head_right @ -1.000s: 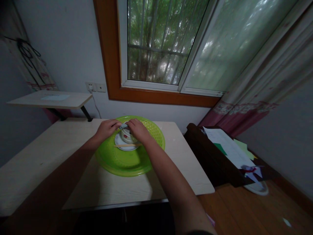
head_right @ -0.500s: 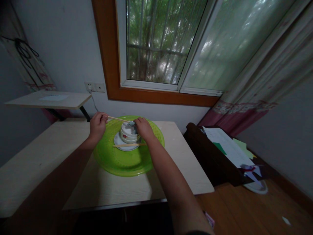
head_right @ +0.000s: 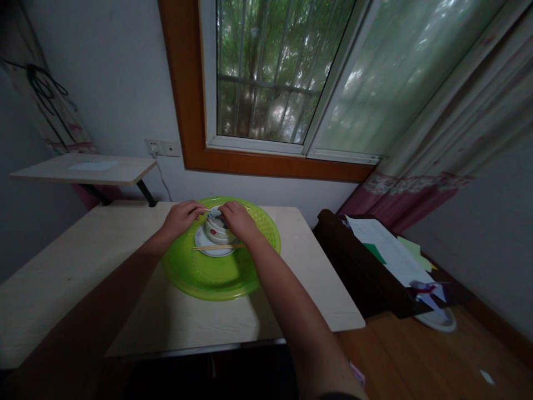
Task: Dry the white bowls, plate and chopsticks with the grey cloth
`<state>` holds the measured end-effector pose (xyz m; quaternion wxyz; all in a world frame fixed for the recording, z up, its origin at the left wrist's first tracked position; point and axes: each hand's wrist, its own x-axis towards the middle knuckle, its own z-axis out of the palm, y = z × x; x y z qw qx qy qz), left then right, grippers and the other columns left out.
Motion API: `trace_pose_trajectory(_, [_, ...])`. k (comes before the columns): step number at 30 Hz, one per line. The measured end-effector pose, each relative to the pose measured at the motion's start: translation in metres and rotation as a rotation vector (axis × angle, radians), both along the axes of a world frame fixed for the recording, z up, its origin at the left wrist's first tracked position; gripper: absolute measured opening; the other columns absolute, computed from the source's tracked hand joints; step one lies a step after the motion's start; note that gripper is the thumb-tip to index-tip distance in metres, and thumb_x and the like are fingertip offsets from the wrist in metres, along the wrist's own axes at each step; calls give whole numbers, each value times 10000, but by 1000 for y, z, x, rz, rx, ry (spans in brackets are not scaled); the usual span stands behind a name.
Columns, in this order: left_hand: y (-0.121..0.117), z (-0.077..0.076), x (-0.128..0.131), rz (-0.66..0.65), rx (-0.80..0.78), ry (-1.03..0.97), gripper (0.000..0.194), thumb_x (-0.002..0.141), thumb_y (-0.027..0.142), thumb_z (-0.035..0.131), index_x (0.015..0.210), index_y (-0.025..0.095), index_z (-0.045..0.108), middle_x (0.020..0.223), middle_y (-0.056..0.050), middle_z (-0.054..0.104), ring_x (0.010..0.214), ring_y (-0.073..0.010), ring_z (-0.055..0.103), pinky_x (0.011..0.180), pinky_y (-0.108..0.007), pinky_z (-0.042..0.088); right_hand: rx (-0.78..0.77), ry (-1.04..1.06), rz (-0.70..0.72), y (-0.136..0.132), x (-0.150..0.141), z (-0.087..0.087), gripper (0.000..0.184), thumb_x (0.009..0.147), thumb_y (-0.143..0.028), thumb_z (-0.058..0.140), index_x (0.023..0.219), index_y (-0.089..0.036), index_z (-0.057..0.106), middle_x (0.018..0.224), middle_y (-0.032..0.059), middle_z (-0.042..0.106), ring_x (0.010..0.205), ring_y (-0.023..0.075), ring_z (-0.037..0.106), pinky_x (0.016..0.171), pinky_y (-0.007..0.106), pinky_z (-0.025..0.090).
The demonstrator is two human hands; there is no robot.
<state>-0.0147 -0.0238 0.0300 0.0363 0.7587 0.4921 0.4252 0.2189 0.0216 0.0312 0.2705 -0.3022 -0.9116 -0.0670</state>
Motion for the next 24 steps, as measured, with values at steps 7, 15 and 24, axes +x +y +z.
trace_pose_trajectory(7, [5, -2, -4, 39, 4, -43, 247, 954, 338, 502, 905, 213, 709, 899, -55, 736, 825, -203, 666, 787, -331, 502, -1, 9, -14, 2, -1, -1, 236, 999, -196, 553, 1205, -169, 665, 1122, 106, 683, 1057, 239, 567, 943, 353, 446])
trace_pose_trajectory(15, [8, 0, -12, 316, 110, -213, 191, 956, 285, 461, 853, 206, 602, 794, -21, 621, 717, -178, 591, 752, -324, 455, -86, 7, -233, 16, 20, 2, 236, 982, -203, 567, 1190, -172, 673, 1130, 113, 675, 1077, 251, 550, 947, 345, 436])
trace_pose_trajectory(24, [12, -5, -19, 442, 119, -259, 195, 963, 295, 457, 842, 206, 581, 773, -20, 595, 741, -184, 581, 730, -316, 432, -133, 326, -402, 28, 39, -2, 256, 947, -201, 533, 1179, -158, 633, 1128, 134, 679, 1029, 257, 615, 924, 363, 473])
